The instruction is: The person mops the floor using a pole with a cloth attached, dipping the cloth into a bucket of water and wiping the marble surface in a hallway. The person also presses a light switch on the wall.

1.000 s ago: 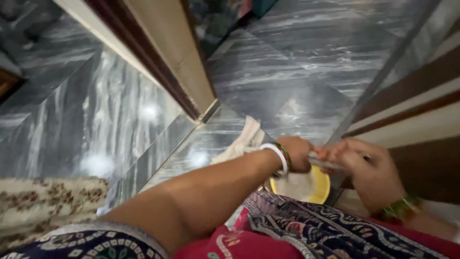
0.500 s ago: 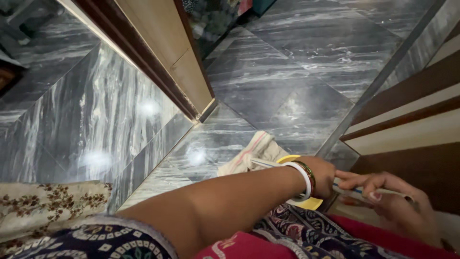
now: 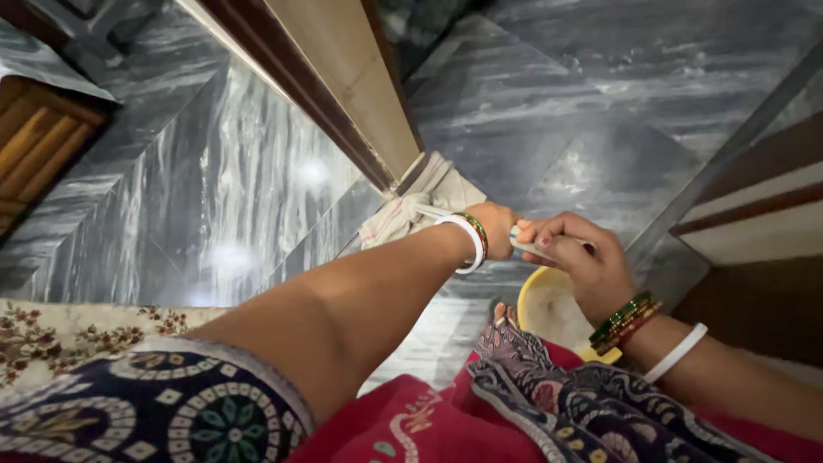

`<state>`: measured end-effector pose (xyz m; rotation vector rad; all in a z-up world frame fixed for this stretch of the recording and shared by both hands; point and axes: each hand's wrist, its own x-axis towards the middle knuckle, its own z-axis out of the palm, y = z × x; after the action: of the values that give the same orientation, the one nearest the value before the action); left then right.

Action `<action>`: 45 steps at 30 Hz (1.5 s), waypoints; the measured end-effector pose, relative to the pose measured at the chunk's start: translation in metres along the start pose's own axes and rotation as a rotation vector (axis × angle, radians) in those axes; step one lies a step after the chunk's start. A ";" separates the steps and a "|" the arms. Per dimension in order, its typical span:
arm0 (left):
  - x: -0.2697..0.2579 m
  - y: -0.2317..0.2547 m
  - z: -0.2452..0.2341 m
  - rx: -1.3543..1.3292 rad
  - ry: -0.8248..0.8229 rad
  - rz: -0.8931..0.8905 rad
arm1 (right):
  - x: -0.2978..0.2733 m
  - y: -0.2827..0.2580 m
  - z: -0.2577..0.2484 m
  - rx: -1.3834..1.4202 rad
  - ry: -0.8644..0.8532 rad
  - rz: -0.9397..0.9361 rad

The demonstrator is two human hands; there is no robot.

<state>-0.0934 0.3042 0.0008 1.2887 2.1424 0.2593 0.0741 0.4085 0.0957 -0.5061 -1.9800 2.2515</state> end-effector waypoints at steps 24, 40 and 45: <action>-0.032 0.123 0.038 -0.335 0.163 0.066 | -0.072 -0.092 -0.065 -0.186 -0.102 0.177; -0.338 -0.074 0.122 -0.549 0.454 -0.601 | -0.039 0.025 0.242 -0.150 -0.939 0.193; -0.412 -0.101 0.197 -0.568 0.477 -0.771 | -0.085 0.072 0.308 -0.155 -1.100 0.193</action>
<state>0.0878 -0.1259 -0.0342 0.0436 2.5064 0.8202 0.0683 0.0821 0.0708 0.7675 -2.5982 2.8236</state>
